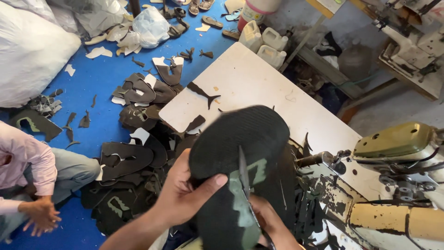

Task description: The person trims excess material from black fabric shoe upper components using scissors.

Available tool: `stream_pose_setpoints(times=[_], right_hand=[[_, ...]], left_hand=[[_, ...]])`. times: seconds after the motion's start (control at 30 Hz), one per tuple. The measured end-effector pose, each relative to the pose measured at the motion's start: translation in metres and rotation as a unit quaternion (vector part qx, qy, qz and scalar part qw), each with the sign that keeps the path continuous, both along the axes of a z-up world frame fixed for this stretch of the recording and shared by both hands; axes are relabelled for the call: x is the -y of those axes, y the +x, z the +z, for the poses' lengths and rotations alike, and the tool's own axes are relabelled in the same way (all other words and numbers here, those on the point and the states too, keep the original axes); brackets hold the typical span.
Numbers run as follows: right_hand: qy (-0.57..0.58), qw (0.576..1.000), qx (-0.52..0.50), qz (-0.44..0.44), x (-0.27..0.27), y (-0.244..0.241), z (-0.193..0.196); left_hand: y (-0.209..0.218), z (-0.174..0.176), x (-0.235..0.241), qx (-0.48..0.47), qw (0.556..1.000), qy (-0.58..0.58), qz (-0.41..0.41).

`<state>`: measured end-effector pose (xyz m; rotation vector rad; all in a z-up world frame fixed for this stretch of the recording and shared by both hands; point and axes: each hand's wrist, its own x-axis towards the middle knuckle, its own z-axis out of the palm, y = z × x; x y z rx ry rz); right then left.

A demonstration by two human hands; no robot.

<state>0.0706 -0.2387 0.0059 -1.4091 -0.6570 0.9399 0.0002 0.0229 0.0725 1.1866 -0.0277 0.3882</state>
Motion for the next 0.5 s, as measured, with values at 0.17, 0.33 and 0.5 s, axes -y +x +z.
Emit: stream_pose_setpoints(times=[0.17,0.33,0.5], right_hand=[[-0.032,0.995,0.013,-0.096,0.001,0.013,0.020],[-0.029,0.998,0.056,-0.009,0.020,0.028,-0.022],[-0.206,0.969,0.125,-0.051,0.011,0.033,-0.004]], left_hand=[[0.003,-0.001,-0.018,0.004,0.998,-0.059,-0.021],[0.009,0.029,-0.027,0.031,0.995,-0.059,-0.068],[0.007,0.004,-0.019,-0.018,0.995,-0.069,-0.075]])
